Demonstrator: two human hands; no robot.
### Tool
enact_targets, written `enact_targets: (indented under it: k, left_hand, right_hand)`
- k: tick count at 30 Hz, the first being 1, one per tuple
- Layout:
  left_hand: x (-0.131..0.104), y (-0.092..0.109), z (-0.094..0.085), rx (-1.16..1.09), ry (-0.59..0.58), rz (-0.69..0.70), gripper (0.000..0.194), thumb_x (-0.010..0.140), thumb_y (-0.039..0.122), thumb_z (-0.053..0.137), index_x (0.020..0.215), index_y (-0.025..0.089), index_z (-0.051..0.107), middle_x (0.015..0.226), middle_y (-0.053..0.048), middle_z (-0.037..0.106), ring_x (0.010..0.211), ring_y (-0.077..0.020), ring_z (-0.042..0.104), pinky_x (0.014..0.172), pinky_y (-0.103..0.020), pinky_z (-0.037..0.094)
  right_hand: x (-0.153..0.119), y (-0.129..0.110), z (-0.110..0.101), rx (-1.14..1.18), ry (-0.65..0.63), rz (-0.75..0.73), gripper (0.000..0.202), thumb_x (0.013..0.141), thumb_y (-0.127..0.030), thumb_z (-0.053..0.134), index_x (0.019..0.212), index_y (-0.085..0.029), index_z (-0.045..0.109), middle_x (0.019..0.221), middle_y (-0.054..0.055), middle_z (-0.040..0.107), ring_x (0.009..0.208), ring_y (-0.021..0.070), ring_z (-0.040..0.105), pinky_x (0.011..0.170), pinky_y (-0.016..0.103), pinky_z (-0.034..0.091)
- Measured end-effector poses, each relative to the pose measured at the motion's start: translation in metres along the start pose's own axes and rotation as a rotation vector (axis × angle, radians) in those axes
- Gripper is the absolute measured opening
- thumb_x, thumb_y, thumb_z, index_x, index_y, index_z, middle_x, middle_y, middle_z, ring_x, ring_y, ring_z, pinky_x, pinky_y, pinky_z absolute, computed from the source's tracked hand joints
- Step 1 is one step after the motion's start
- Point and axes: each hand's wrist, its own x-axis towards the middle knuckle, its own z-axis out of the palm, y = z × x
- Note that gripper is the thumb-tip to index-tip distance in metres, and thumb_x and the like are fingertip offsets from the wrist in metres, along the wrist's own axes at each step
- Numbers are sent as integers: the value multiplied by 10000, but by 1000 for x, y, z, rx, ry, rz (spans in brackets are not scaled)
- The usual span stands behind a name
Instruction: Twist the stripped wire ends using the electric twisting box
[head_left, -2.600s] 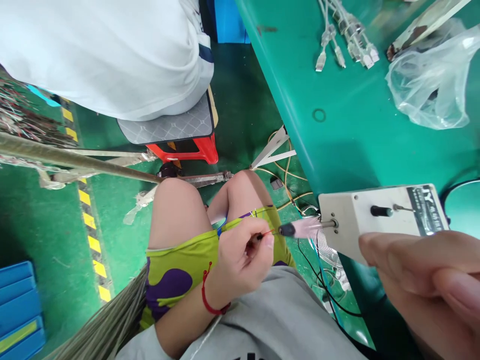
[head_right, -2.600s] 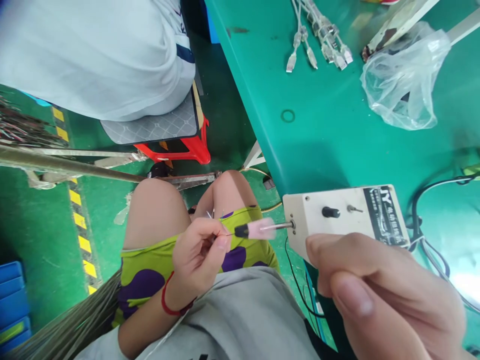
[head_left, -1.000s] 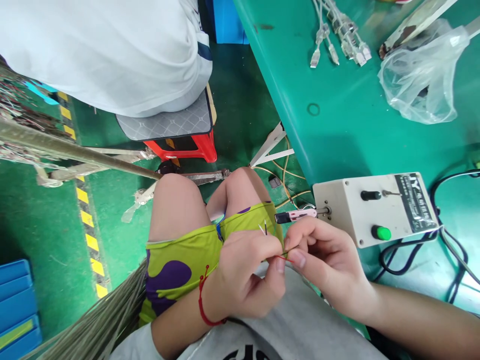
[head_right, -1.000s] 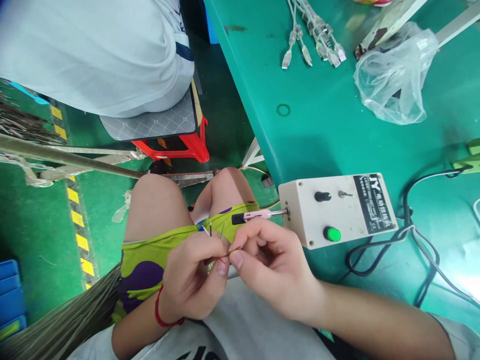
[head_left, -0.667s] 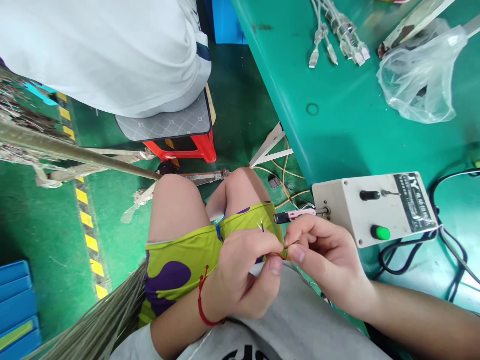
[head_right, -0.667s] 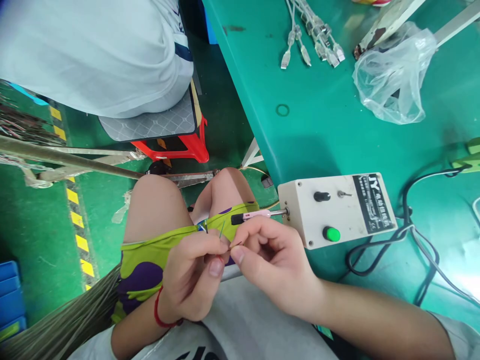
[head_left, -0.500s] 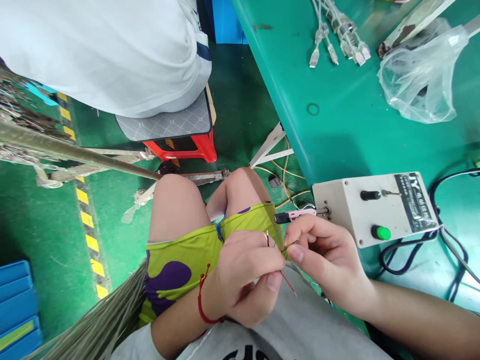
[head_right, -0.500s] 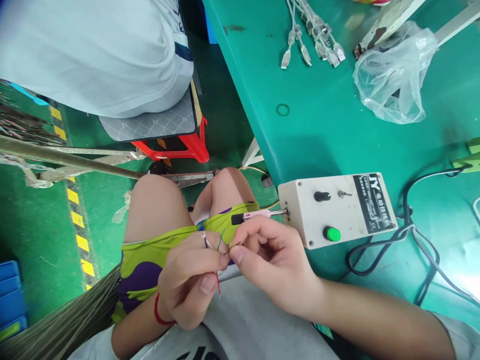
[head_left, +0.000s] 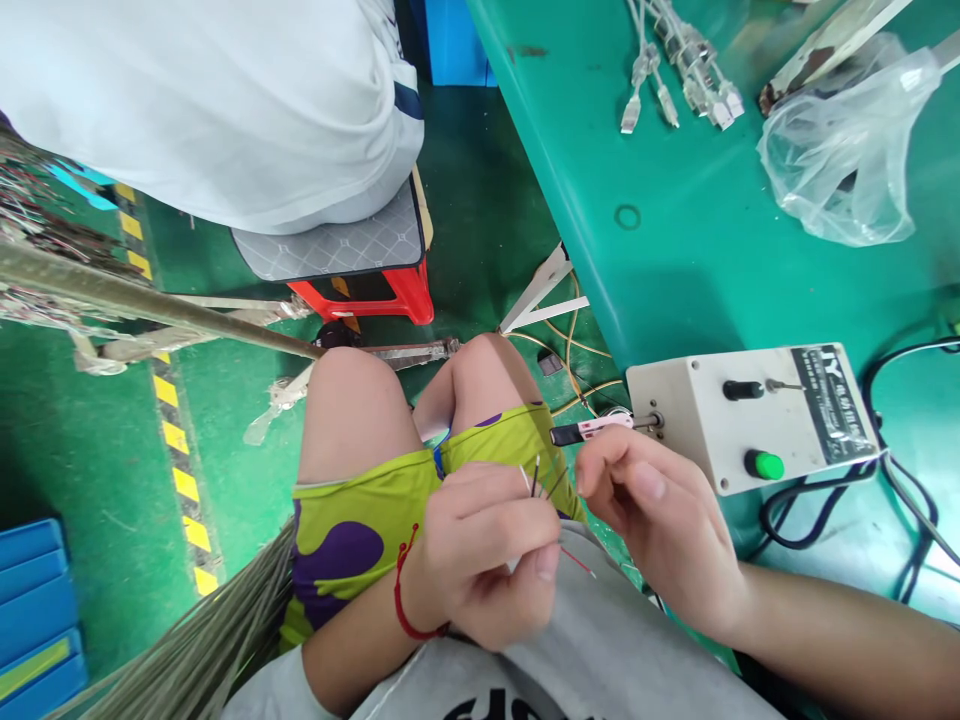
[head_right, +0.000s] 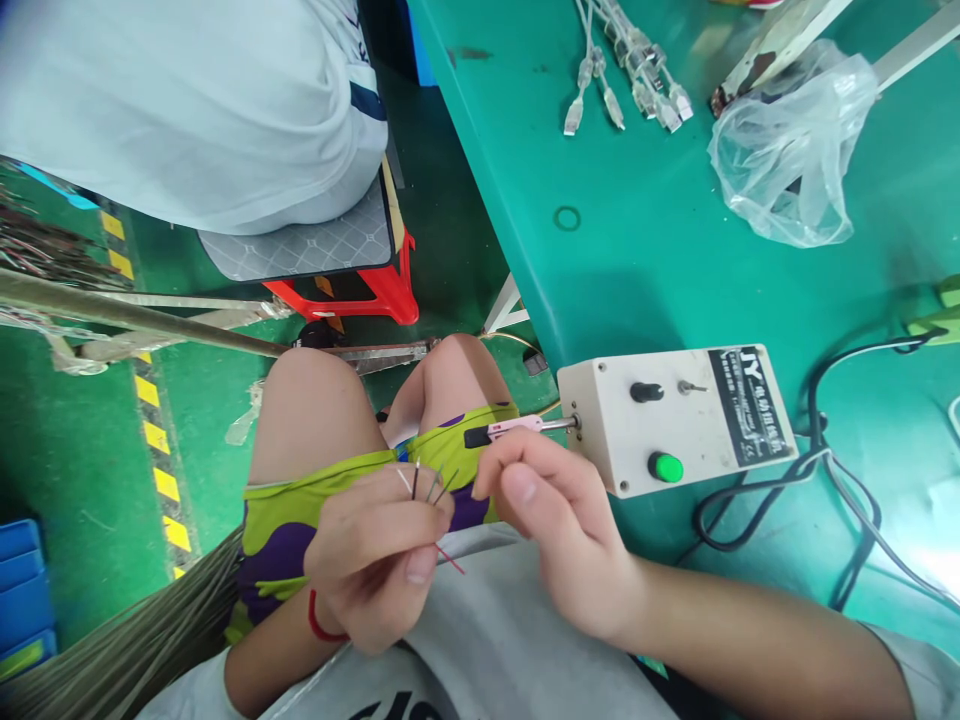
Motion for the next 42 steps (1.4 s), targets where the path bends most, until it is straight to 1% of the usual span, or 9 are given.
enact_targets:
  k: [3,7,10,13,16,18,20,29,42]
  left_hand:
    - [-2,-2,-4,69,71,-51,128,1073,169,626,1102,241,728,710,13,647,554,-157,565,540,-300,501]
    - [-1,-3,-10,127,137,-145,105,1091,168,689,1111,244,758,742,21,706,550,-137,619,546,-272,531]
    - [4,-3,-11,188,147,-215,89,1114,175,705,1082,238,759,749,37,708,514,-101,580,497,-230,482]
    - [7,-4,-10,229,145,-263,91,1138,178,696,1080,224,748,794,36,727,539,-80,602,504,-191,495]
    - [7,-5,-8,251,149,-286,75,1132,169,718,1082,219,742,827,36,749,584,-80,655,547,-173,540]
    - [7,-6,-8,265,149,-289,67,1125,172,735,1079,219,741,842,33,768,590,-81,670,551,-171,545]
    - [7,-7,-7,272,144,-292,68,1126,180,738,1069,219,741,842,31,776,583,-81,671,538,-171,534]
    - [10,-13,-5,280,111,-278,92,1132,184,716,1044,214,711,782,57,716,539,-58,596,524,-161,483]
    - [14,-12,-2,334,45,-289,108,1109,158,710,1038,237,690,681,97,685,459,-61,574,486,-175,467]
  right_hand:
    - [-2,5,0,-36,21,65,624,1210,-651,564,806,-222,770,645,-8,525,605,173,438,575,348,295]
    - [3,12,1,-56,-84,293,787,1194,-779,409,735,-222,721,584,-8,474,595,194,425,617,367,310]
    - [9,12,3,26,-47,344,667,1132,-785,503,811,-237,708,619,-7,501,630,215,440,645,371,359]
    - [12,7,6,174,10,315,453,1075,-634,690,825,-259,641,673,-11,527,630,204,414,643,367,388]
    - [11,4,9,328,60,332,291,1061,-534,754,1159,-262,780,736,-19,577,623,186,409,665,347,416]
    - [9,4,10,410,71,349,442,1075,-550,755,1432,-290,754,773,-17,599,632,183,427,676,336,437]
    - [7,6,10,472,54,345,496,1111,-601,731,1516,-316,715,785,-17,588,628,177,421,662,327,441]
    - [3,19,11,512,48,296,395,1204,-683,639,1366,-349,776,726,-49,562,622,148,327,659,281,419]
    - [3,10,14,530,138,374,386,1126,-721,765,1268,-372,849,624,-63,578,636,165,359,698,293,398]
